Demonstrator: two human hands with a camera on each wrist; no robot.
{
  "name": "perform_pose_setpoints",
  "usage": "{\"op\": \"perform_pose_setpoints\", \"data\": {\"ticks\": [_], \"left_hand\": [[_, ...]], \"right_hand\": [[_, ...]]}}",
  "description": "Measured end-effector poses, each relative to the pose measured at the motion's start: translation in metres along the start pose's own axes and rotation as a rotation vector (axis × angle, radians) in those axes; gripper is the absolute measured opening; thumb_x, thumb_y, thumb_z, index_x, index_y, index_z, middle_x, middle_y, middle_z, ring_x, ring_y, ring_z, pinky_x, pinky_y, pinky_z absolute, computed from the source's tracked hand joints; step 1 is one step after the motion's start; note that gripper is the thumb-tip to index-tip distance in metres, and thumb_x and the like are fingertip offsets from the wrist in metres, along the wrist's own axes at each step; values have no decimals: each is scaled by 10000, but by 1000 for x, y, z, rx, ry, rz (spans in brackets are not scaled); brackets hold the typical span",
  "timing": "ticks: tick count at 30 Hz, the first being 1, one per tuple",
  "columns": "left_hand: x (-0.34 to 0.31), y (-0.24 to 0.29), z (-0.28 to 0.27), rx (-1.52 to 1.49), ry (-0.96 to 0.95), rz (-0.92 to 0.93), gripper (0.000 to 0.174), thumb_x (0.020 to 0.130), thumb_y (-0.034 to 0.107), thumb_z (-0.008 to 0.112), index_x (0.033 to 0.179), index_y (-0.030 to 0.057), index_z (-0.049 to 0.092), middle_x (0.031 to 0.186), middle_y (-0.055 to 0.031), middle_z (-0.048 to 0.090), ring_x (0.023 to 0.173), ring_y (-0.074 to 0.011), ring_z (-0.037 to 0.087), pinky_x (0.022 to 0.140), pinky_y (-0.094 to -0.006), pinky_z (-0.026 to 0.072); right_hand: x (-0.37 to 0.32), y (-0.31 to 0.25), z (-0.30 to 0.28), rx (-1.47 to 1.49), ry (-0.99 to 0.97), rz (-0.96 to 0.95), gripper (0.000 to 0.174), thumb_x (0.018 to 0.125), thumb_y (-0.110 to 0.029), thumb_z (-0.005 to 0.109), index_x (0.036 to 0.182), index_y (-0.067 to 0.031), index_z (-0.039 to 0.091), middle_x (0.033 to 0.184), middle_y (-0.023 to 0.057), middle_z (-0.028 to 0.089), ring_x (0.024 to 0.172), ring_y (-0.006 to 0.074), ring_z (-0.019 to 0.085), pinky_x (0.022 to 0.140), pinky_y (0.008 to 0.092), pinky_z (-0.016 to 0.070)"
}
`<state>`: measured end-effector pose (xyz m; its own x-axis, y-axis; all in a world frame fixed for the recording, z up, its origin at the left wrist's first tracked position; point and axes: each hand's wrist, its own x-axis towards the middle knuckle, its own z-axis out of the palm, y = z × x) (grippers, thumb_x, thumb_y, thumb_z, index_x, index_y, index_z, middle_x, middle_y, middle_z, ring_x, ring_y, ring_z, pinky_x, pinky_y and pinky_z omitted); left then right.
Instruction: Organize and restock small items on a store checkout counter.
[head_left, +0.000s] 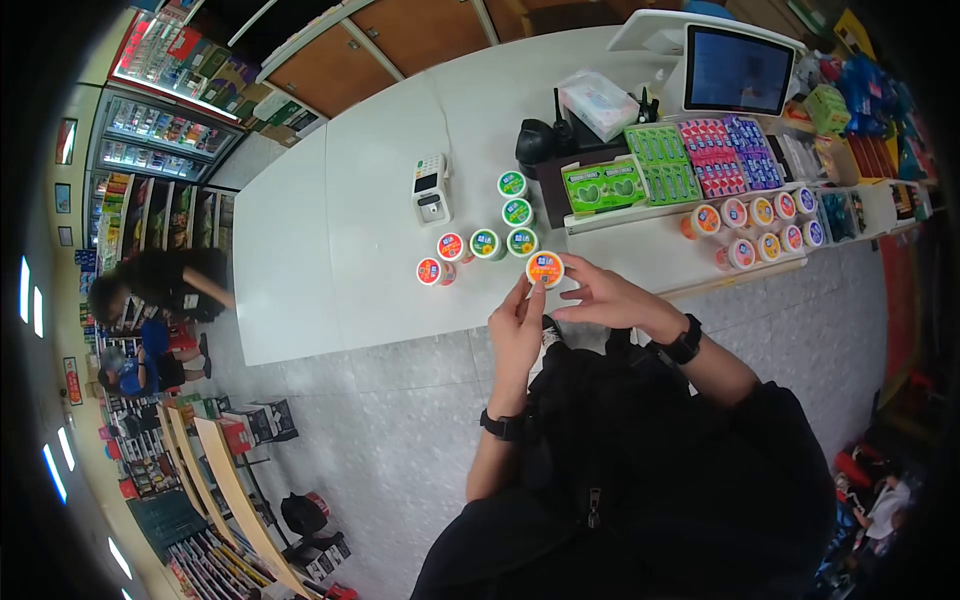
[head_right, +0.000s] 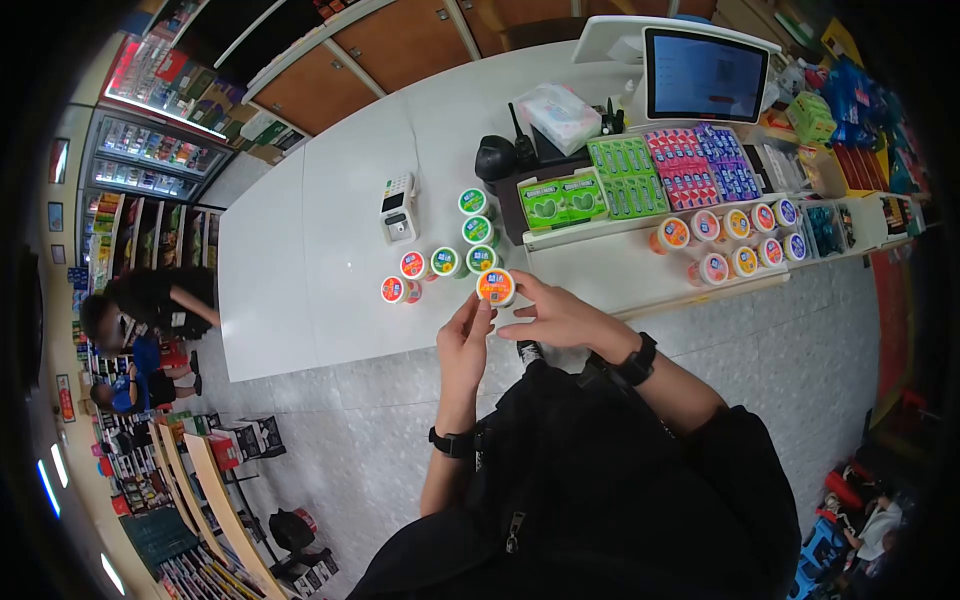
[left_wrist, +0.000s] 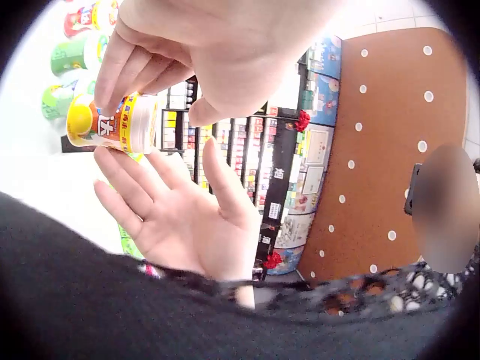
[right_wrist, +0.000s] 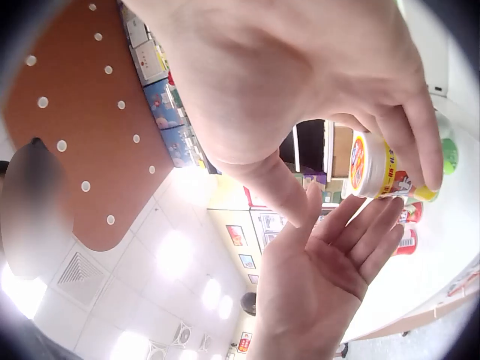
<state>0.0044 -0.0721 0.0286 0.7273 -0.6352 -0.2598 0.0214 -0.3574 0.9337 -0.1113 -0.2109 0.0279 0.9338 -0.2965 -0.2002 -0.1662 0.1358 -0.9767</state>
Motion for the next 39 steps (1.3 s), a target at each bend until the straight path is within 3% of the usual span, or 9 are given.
{"op": "perform_pose_setpoints", "data": {"ticks": [2, 4, 13, 27, 30, 32, 33, 37, 39], "left_hand": [[8, -19, -4, -68, 45, -41, 521, 944, 292, 636, 1303, -76, 546, 881, -126, 720, 791, -106, 631, 725, -252, 490], [15, -33, -10, -92, 44, -48, 524, 943, 292, 638, 1302, -78, 546, 932, -141, 715, 828, -119, 632, 742, -259, 490], [39, -78, -37, -201, 121, -149, 533, 939, 306, 646, 1298, -76, 548, 1117, -175, 672, 938, -161, 630, 772, -283, 501], [45, -110, -106, -384, 340, -308, 600, 970, 341, 586, 1378, -75, 441, 1248, -176, 595, 1081, -227, 610, 851, -331, 497], [38, -94, -96, -319, 562, -396, 593, 982, 368, 561, 1342, -86, 434, 1141, -169, 614, 963, -209, 620, 792, -304, 484], [27, -86, -92, 150, 608, -134, 532, 992, 381, 533, 1289, -52, 451, 1008, -158, 611, 853, -185, 590, 707, -297, 462], [24, -82, -83, 193, 639, -14, 403, 989, 361, 537, 1118, -20, 558, 880, -125, 595, 735, -171, 550, 623, -313, 431], [22, -53, -53, 247, 498, 151, 353, 976, 309, 559, 856, -15, 631, 745, -98, 579, 613, -187, 529, 584, -325, 432], [32, -39, -27, 258, 368, 180, 345, 977, 301, 558, 866, -17, 635, 733, -98, 580, 620, -184, 535, 586, -321, 434]], "right_hand": [[13, 6, 7, 22, -27, -70, 883, 809, -245, 769, 1478, -8, 245, 1388, 183, 486, 1186, 256, 582, 918, 343, 522], [20, -6, 15, -2, -146, 171, 884, 829, -187, 746, 1502, -28, 197, 1483, 168, 391, 1181, 236, 587, 967, 323, 485], [72, 29, 50, -241, -198, 175, 831, 816, -270, 731, 1459, -19, 269, 1401, 177, 462, 1110, 220, 606, 891, 288, 489], [128, 39, 114, -26, -315, 298, 823, 791, -276, 743, 1447, -47, 303, 1424, 164, 447, 1174, 202, 530, 799, 322, 520], [112, 33, 94, 31, -233, 330, 850, 805, -264, 742, 1473, -28, 272, 1469, 200, 399, 1225, 208, 508, 826, 319, 514], [91, 27, 72, 63, -161, 339, 854, 816, -256, 739, 1484, -19, 262, 1485, 218, 377, 1251, 212, 495, 846, 315, 509], [79, 26, 58, 123, -95, 329, 850, 803, -273, 752, 1468, -4, 295, 1423, 211, 416, 1185, 225, 534, 830, 309, 516], [30, 32, 10, 275, 63, 200, 725, 840, -249, 738, 1416, 18, 390, 1357, 198, 463, 1071, 216, 604, 826, 284, 513], [-4, 31, -28, 310, 145, 140, 668, 852, -223, 729, 1396, 7, 419, 1343, 185, 472, 1026, 199, 621, 810, 281, 514]]}}
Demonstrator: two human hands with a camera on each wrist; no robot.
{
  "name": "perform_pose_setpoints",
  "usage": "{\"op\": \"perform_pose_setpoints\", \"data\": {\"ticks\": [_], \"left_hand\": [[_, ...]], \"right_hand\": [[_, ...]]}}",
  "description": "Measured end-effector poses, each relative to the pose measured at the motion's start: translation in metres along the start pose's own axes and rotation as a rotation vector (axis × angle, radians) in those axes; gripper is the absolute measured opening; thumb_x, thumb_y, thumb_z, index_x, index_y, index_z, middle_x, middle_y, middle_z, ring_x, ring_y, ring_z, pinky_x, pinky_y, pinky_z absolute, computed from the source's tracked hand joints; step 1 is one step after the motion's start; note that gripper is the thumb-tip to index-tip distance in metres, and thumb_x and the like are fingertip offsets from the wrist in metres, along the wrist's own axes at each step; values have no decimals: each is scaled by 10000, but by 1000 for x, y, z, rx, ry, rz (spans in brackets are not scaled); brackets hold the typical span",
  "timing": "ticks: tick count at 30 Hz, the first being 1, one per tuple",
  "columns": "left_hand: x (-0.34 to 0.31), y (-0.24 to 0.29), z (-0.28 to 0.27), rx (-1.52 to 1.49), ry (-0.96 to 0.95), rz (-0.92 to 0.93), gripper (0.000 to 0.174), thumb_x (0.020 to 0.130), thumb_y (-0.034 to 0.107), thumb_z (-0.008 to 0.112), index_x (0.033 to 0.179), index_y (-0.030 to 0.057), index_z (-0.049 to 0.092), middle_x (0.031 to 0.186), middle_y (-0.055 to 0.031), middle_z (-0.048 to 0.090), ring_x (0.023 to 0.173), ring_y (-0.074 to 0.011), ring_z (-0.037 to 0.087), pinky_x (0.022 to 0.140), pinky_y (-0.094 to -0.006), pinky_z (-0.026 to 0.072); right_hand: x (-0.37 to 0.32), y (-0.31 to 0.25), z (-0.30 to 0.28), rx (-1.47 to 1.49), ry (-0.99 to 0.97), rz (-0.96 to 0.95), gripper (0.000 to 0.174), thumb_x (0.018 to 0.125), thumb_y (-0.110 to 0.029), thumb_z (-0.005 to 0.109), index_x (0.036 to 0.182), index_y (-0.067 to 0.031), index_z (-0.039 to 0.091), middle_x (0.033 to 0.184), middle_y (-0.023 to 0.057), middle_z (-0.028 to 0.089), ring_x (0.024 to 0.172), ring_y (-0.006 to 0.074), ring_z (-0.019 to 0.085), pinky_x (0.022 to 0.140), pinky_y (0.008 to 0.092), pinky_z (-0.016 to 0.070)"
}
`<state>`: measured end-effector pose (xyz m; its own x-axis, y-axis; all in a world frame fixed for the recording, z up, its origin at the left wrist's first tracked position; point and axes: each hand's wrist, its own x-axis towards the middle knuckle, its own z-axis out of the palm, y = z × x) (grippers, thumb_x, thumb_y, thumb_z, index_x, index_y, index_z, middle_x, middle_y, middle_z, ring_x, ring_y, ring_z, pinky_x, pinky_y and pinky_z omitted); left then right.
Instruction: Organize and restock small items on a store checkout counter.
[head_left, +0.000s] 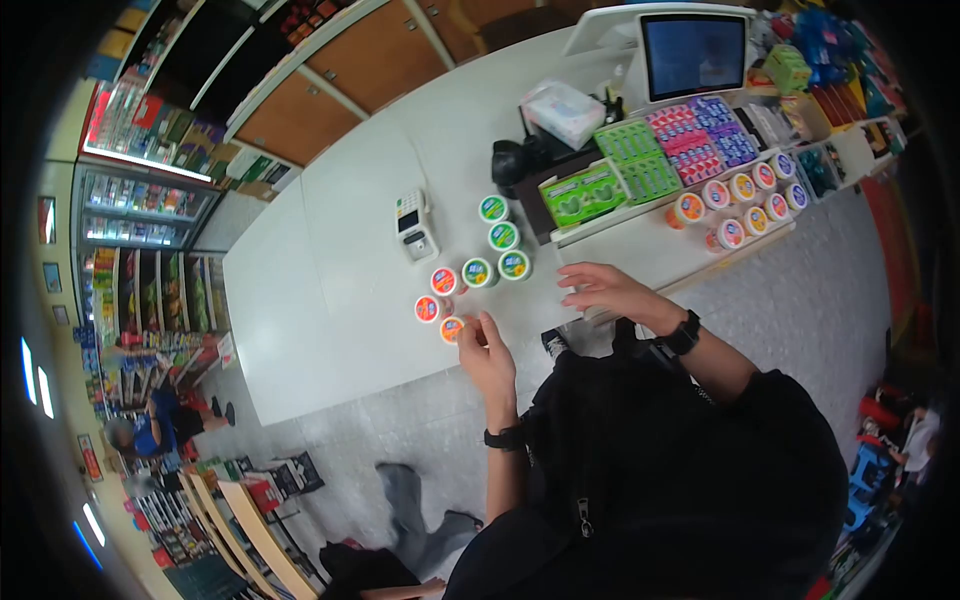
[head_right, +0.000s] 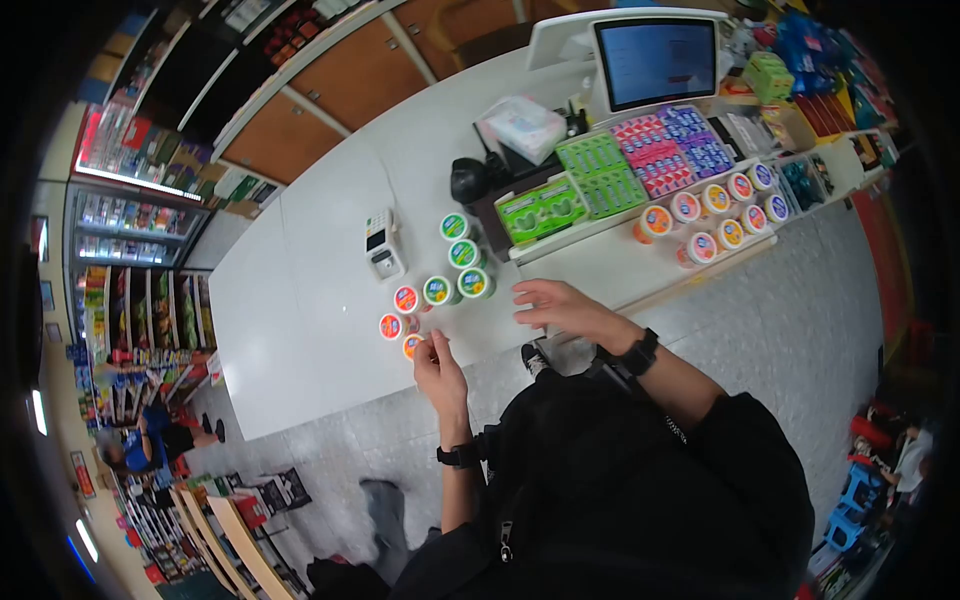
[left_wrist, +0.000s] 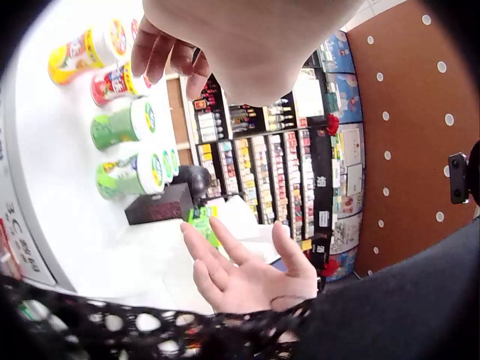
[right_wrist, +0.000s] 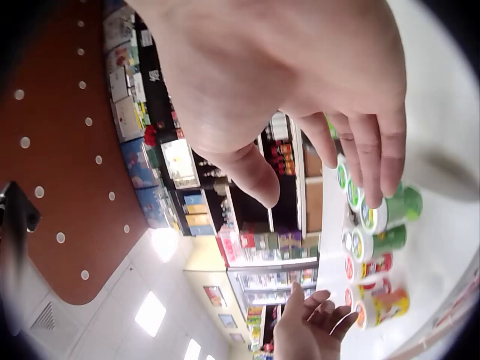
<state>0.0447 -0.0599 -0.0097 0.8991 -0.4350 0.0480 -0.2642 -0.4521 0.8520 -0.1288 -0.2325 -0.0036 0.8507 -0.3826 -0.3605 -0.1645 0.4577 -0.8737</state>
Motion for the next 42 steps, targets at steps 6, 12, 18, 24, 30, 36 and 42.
{"op": "perform_pose_setpoints", "data": {"ticks": [6, 12, 18, 24, 30, 36, 42], "left_hand": [[-12, 54, 66, -216, -380, 57, 458, 1030, 361, 417, 948, -18, 663, 719, -110, 613, 685, -195, 581, 665, -331, 455], [-40, 90, 114, -177, -730, 11, 561, 1047, 432, 340, 1006, -22, 667, 780, -100, 638, 763, -181, 616, 727, -315, 487], [-51, 97, 135, -78, -872, 11, 593, 1032, 485, 337, 1073, -15, 653, 852, -121, 670, 822, -197, 634, 768, -327, 494], [-51, 78, 146, -150, -921, -123, 673, 1006, 566, 323, 1182, -2, 638, 1000, -132, 673, 898, -213, 628, 822, -342, 502], [-54, 72, 153, -139, -916, -112, 707, 997, 566, 344, 1340, -31, 501, 1297, -254, 555, 1231, -348, 528, 1009, -362, 426], [-44, 76, 146, -232, -1005, -201, 736, 1001, 543, 367, 1405, -70, 416, 1433, -261, 446, 1372, -337, 398, 1102, -348, 330], [-36, 109, 89, -313, -893, -102, 684, 1009, 512, 381, 1394, -51, 440, 1268, -294, 568, 1264, -343, 518, 1042, -352, 383]], "right_hand": [[-50, 27, -80, -215, 726, -213, 587, 837, -170, 737, 1352, -57, 480, 1304, 158, 483, 860, 150, 643, 728, 282, 521], [-62, 13, -104, -754, 1030, -274, 735, 773, -170, 755, 1415, -84, 408, 1405, 235, 390, 892, 276, 642, 806, 378, 538], [-46, 16, -124, -1069, 1134, -258, 617, 779, -178, 747, 1311, -62, 457, 1332, 246, 439, 1067, 405, 575, 877, 472, 496], [-39, 19, -126, -1012, 1046, -231, 555, 805, -237, 749, 1254, -39, 490, 1190, 213, 529, 1024, 406, 581, 828, 480, 491], [-32, 34, -101, -734, 814, -271, 609, 784, -195, 793, 1274, -12, 480, 1085, 188, 630, 823, 292, 689, 718, 345, 537], [-34, 45, -94, -335, 576, -248, 605, 829, -57, 715, 1361, 19, 438, 1251, 159, 599, 943, 205, 684, 801, 293, 546], [-56, -6, -58, -201, 399, -300, 611, 858, 54, 604, 1428, 45, 384, 1316, 127, 559, 1039, 180, 631, 868, 288, 520]]}}
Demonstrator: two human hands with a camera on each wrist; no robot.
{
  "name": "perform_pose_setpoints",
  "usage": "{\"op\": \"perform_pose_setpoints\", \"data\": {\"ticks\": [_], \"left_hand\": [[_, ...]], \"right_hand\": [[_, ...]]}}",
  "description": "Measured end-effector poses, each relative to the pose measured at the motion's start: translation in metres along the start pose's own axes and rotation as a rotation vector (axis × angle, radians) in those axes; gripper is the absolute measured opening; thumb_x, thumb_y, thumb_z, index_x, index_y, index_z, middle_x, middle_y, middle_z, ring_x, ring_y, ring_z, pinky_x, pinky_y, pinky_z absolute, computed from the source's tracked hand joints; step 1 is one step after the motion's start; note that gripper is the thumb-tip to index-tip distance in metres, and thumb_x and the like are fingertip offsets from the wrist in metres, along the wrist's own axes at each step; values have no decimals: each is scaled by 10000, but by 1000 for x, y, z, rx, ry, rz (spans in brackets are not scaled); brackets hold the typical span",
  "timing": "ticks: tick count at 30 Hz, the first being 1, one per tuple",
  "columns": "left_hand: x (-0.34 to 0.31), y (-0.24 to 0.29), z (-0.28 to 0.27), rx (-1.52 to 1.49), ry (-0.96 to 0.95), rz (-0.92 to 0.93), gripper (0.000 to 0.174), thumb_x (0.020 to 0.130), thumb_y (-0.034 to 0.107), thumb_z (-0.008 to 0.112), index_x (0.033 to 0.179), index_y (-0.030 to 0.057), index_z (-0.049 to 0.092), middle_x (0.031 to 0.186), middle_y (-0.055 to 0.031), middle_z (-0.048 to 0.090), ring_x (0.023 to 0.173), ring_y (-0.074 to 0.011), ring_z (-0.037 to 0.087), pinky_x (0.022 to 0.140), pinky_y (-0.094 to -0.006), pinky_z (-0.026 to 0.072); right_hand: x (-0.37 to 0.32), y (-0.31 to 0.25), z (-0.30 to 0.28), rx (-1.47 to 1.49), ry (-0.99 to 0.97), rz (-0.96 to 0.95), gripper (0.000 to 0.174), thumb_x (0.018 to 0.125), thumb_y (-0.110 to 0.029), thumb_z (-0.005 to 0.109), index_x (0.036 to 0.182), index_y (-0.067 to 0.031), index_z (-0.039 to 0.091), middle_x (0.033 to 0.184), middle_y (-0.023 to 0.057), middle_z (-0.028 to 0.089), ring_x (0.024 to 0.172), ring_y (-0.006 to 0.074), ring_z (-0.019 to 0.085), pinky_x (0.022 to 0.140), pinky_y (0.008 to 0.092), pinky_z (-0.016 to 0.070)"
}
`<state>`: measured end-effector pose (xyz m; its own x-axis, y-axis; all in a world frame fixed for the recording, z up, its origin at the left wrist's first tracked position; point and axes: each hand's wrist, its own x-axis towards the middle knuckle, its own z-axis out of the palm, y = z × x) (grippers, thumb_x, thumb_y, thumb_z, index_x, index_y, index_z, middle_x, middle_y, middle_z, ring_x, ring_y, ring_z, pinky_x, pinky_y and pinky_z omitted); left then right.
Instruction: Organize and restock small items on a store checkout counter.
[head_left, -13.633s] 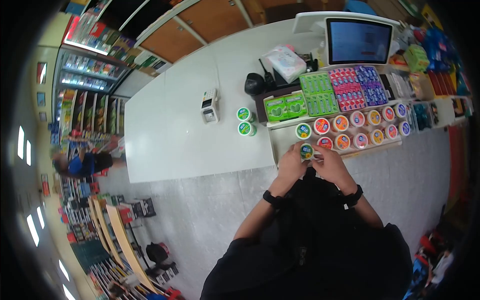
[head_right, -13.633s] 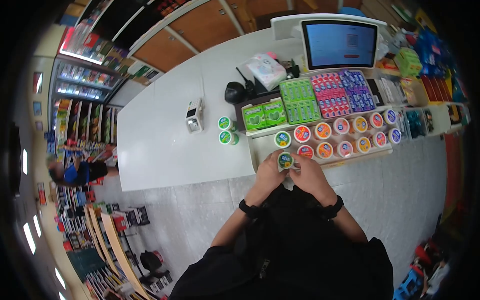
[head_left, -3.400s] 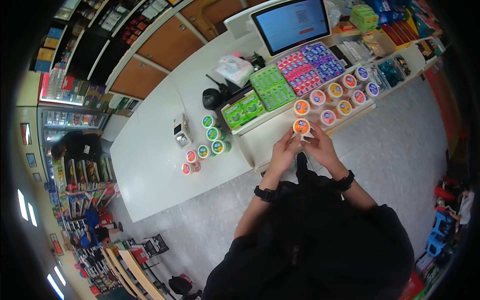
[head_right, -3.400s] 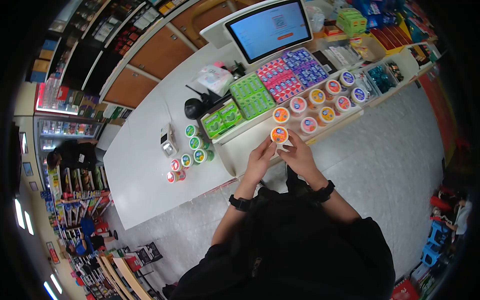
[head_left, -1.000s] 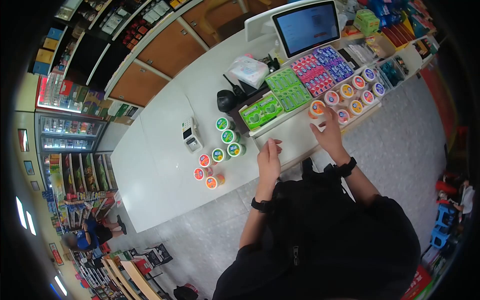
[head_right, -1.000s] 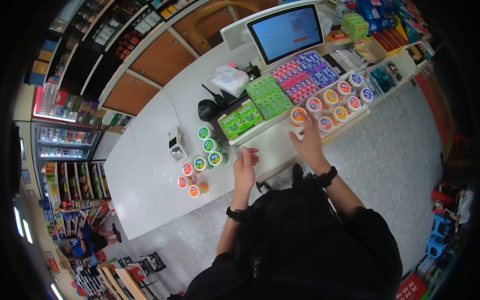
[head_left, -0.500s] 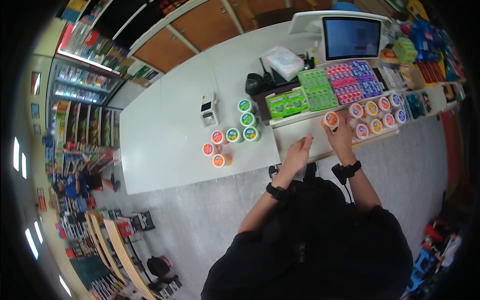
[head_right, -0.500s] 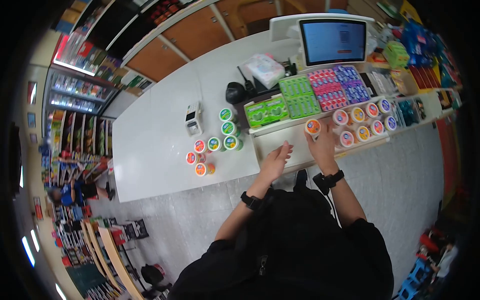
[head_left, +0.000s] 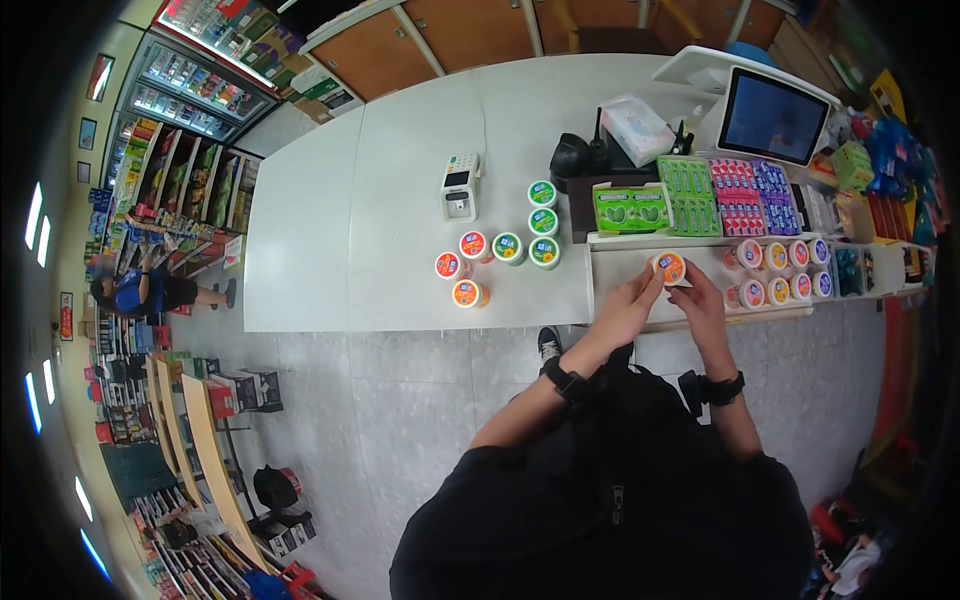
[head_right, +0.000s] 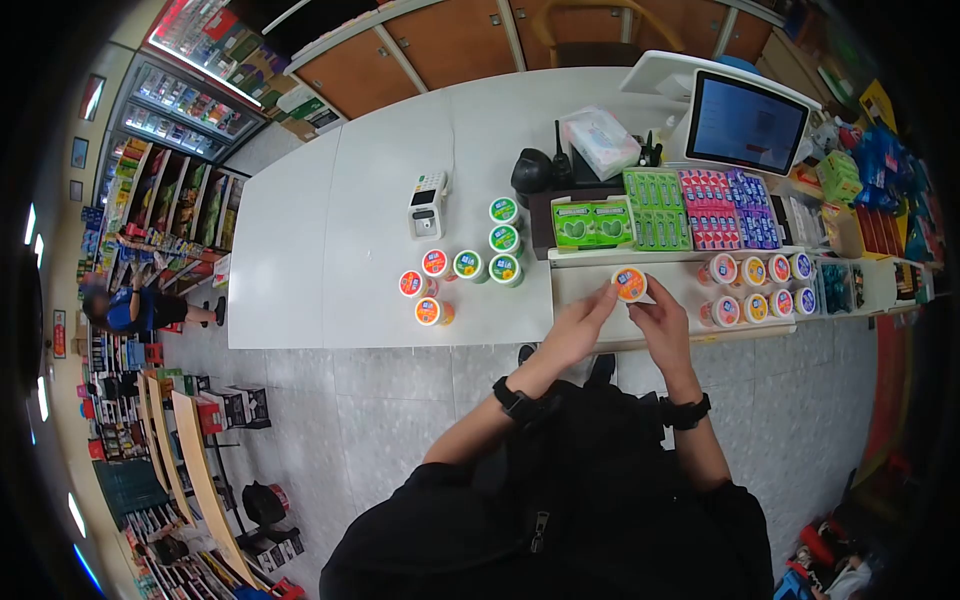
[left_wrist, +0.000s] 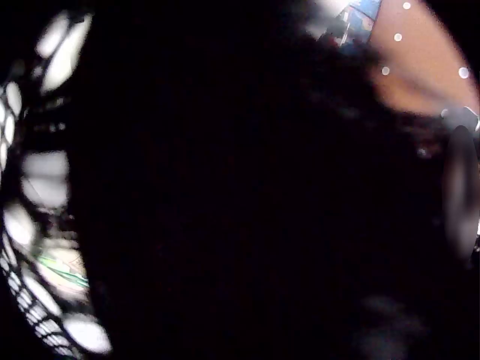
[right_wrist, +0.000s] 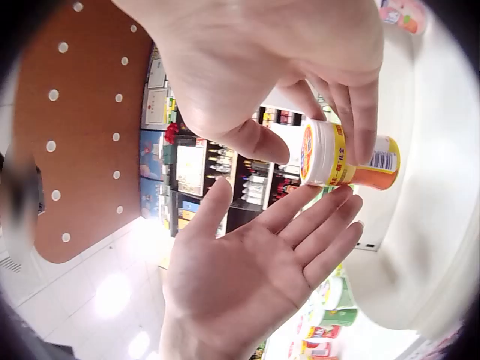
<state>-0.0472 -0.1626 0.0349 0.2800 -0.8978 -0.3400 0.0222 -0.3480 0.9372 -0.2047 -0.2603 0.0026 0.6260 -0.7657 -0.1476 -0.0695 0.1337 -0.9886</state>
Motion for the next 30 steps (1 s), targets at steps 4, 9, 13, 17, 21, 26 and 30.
{"op": "perform_pose_setpoints", "data": {"ticks": [4, 9, 13, 17, 21, 26, 30], "left_hand": [[-33, 32, -40, -35, 92, -54, 609, 1022, 459, 394, 1375, -31, 474, 1143, -301, 635, 1162, -310, 607, 960, -336, 440], [-56, 1, -82, -129, 337, 52, 605, 1024, 465, 391, 1325, -43, 524, 1035, -231, 681, 974, -234, 649, 873, -333, 472], [-70, -33, -112, -287, 385, -67, 684, 1013, 508, 404, 1379, -68, 455, 1319, -240, 550, 1239, -327, 539, 1018, -419, 431], [-80, -63, -121, -518, 502, -220, 710, 995, 522, 434, 1404, -58, 407, 1386, -215, 493, 1262, -321, 512, 1025, -427, 423], [-78, -87, -133, -634, 597, -261, 673, 996, 510, 437, 1429, -5, 397, 1391, -196, 493, 1277, -318, 494, 1025, -434, 421], [-62, -106, -140, -773, 588, -274, 631, 997, 498, 446, 1404, 16, 431, 1390, -113, 505, 1301, -257, 462, 1007, -411, 415], [-51, -111, -141, -792, 520, -246, 532, 1005, 461, 446, 1385, 88, 439, 1366, -71, 520, 1222, -204, 514, 1022, -396, 399]], "right_hand": [[-4, -37, 39, 54, -138, 1, 649, 866, 18, 626, 1452, 48, 350, 1345, 138, 537, 1135, 192, 587, 882, 298, 512], [13, -52, 89, 58, -351, -32, 679, 870, -22, 651, 1463, 45, 327, 1362, 149, 524, 1196, 234, 565, 917, 314, 515], [27, -51, 129, -24, -539, 97, 694, 861, -67, 684, 1459, 25, 344, 1383, 135, 508, 1224, 232, 545, 963, 325, 501], [41, -20, 163, 38, -743, 205, 690, 846, -126, 717, 1431, 14, 380, 1397, 124, 488, 1281, 252, 498, 1079, 351, 415], [49, 12, 191, 15, -823, 274, 794, 839, -142, 716, 1486, -16, 272, 1463, 133, 409, 1323, 267, 452, 1077, 366, 412], [52, 16, 212, 121, -702, 412, 671, 877, -102, 636, 1464, -47, 318, 1416, 90, 446, 1293, 198, 464, 1030, 348, 437], [55, 28, 220, 173, -578, 424, 549, 823, -71, 659, 1325, -28, 442, 1248, 80, 528, 1136, 182, 550, 961, 331, 465]]}}
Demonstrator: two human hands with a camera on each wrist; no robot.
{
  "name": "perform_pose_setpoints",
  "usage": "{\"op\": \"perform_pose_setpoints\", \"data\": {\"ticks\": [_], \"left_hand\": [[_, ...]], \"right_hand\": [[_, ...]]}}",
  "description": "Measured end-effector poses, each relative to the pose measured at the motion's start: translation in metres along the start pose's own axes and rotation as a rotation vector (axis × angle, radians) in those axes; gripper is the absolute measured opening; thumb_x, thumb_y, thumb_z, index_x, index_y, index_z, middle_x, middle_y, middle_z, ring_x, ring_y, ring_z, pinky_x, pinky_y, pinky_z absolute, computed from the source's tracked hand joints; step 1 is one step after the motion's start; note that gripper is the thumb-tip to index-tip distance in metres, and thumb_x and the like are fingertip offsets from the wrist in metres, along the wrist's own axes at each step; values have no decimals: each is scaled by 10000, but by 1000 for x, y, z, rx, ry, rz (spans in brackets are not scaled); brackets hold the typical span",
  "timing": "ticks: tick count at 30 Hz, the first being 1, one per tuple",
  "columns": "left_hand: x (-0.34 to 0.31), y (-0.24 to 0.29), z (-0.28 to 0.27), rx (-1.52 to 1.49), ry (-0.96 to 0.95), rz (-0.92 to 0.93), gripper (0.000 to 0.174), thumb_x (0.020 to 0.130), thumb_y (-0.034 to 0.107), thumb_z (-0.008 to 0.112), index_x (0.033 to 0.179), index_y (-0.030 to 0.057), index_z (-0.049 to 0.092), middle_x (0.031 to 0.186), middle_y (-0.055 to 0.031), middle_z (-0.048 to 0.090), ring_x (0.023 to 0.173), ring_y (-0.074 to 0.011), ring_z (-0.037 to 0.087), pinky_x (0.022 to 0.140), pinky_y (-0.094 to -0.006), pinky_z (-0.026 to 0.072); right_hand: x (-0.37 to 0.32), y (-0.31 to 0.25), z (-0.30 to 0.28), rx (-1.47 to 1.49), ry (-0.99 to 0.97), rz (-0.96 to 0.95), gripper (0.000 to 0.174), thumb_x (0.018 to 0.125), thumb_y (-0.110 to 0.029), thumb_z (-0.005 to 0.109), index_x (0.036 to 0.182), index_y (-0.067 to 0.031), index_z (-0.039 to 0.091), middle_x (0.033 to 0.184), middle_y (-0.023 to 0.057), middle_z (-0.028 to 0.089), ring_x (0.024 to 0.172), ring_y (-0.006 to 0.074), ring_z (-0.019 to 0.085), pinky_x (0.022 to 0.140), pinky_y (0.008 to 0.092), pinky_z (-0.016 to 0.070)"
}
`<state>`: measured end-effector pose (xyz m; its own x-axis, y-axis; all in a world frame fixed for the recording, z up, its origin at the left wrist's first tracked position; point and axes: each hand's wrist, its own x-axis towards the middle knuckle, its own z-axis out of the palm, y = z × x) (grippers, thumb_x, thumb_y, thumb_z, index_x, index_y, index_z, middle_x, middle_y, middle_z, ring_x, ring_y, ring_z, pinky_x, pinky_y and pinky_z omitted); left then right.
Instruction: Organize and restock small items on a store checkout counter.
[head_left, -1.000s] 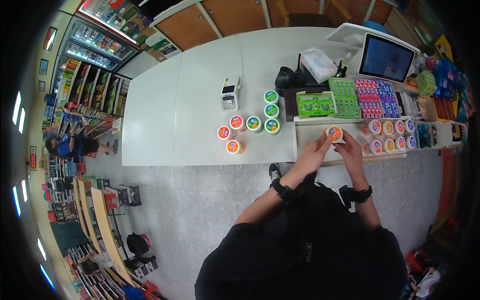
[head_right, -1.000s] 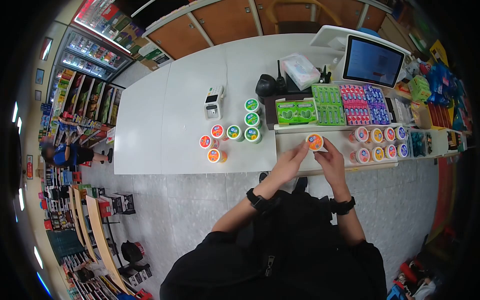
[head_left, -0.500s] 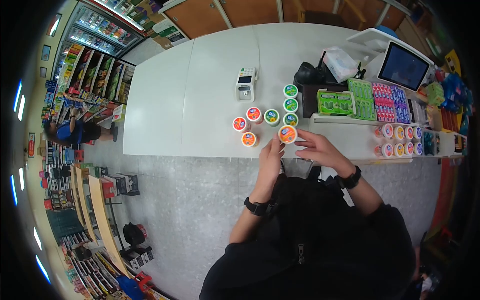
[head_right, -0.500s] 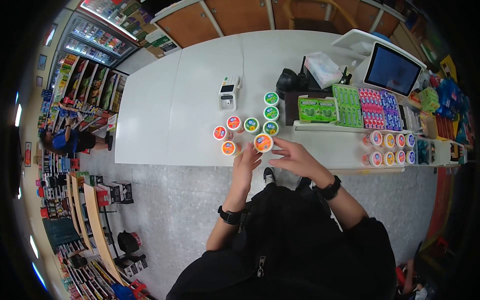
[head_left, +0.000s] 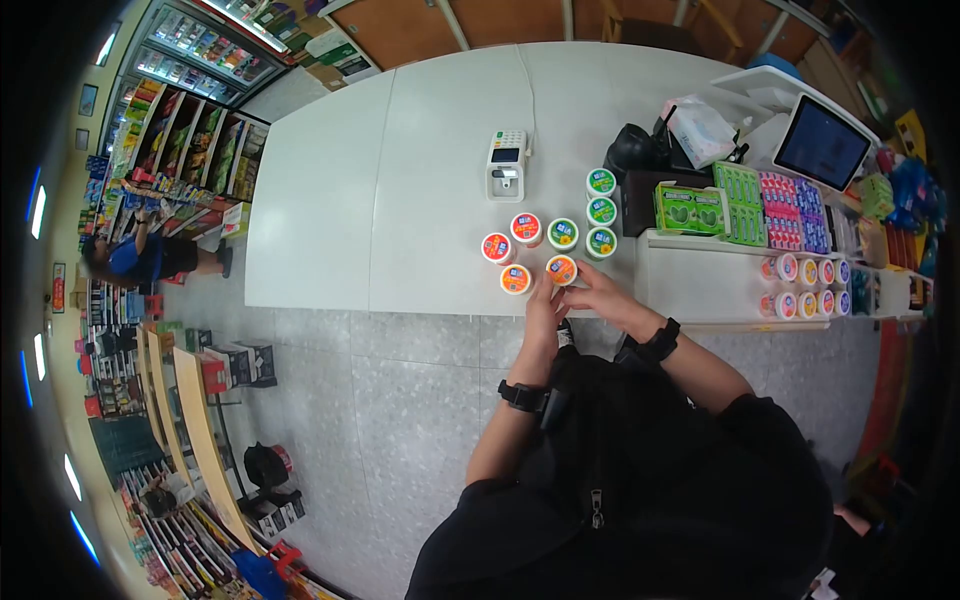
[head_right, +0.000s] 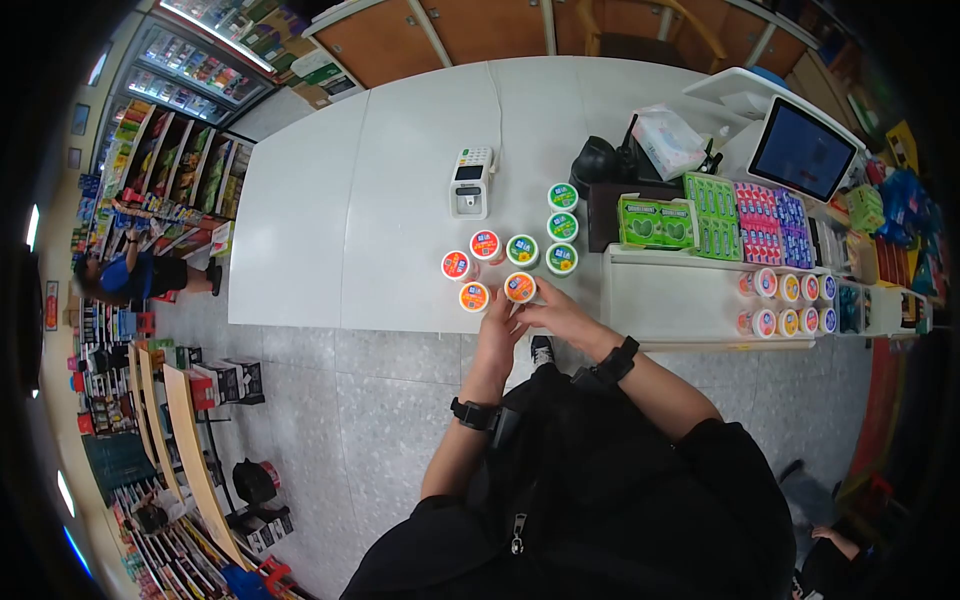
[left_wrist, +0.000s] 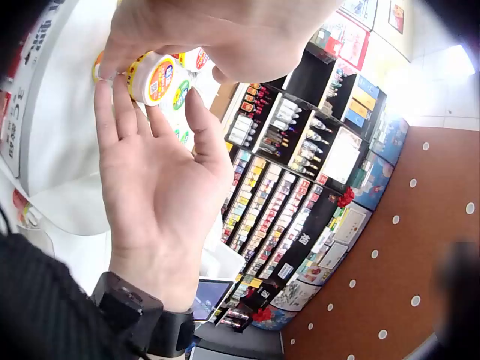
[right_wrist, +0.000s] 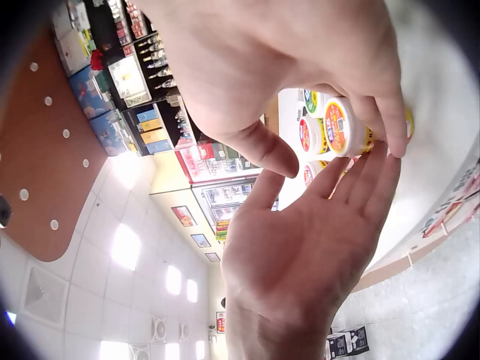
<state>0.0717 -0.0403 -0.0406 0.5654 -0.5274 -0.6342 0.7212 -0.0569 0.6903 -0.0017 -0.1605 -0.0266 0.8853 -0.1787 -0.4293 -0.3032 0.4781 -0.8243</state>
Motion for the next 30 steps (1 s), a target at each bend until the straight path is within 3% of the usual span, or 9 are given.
{"op": "perform_pose_setpoints", "data": {"ticks": [2, 8, 14, 19, 22, 25, 27, 29, 30], "left_hand": [[11, -3, -4, -8, -10, 6, 454, 1017, 436, 429, 1352, 132, 462, 1347, -59, 536, 1163, -176, 554, 1007, -389, 415], [30, 10, -6, 29, -171, 3, 497, 1023, 451, 396, 1360, 93, 472, 1318, -48, 552, 1177, -169, 542, 1029, -356, 395], [36, 31, 14, -150, -292, 89, 465, 1008, 440, 457, 1301, 88, 538, 1220, -43, 607, 1158, -151, 540, 1004, -332, 387], [38, 26, 11, -122, -139, 66, 495, 989, 429, 500, 1345, 85, 505, 1317, -63, 549, 1229, -175, 496, 1036, -352, 364], [31, 13, 4, -33, -76, 41, 568, 970, 427, 535, 1395, 58, 454, 1379, -110, 501, 1306, -221, 444, 1050, -391, 360], [11, 1, 12, 32, -3, 72, 578, 964, 401, 555, 1386, 22, 442, 1364, -167, 504, 1303, -276, 458, 1020, -403, 400], [-6, -5, 30, 168, 87, 173, 520, 960, 367, 543, 1341, 19, 474, 1306, -161, 538, 1191, -268, 545, 964, -402, 457], [-20, -16, 51, 208, 116, 233, 480, 957, 349, 558, 1290, 8, 505, 1246, -150, 567, 1131, -256, 573, 910, -382, 478], [-27, -22, 64, 240, 143, 284, 442, 953, 332, 573, 1240, -2, 536, 1185, -139, 595, 1070, -244, 602, 856, -362, 498]], "right_hand": [[4, 2, 0, -8, 64, -72, 529, 820, -67, 636, 1317, -39, 460, 1219, 76, 547, 1105, 163, 558, 939, 322, 469], [21, 2, 1, -31, 171, -137, 506, 821, -63, 610, 1308, -46, 472, 1177, 81, 582, 1119, 160, 560, 942, 316, 465], [36, 4, 1, -82, 257, -221, 530, 888, -75, 579, 1390, -36, 411, 1237, 70, 579, 1125, 128, 560, 954, 297, 464], [25, -3, -10, -195, 252, -206, 510, 898, -133, 605, 1370, -31, 445, 1207, 74, 596, 1098, 121, 566, 926, 290, 472], [2, -20, -19, -293, -3, 56, 445, 930, -243, 625, 1286, 13, 544, 1227, 139, 607, 1145, 165, 576, 944, 287, 473], [-33, -18, -29, -299, 45, -118, 465, 933, -238, 635, 1300, 30, 537, 1254, 175, 609, 1173, 193, 583, 959, 281, 468], [-56, -18, -50, -254, 49, -150, 482, 928, -218, 652, 1322, 29, 525, 1255, 185, 618, 1156, 214, 606, 945, 279, 478], [-91, -30, -74, -264, 185, -276, 499, 880, -270, 691, 1265, 24, 573, 1098, 177, 687, 987, 210, 682, 837, 294, 532], [-108, -31, -90, -258, 181, -282, 499, 880, -270, 691, 1265, 24, 573, 1098, 177, 687, 987, 210, 682, 837, 294, 532]]}}
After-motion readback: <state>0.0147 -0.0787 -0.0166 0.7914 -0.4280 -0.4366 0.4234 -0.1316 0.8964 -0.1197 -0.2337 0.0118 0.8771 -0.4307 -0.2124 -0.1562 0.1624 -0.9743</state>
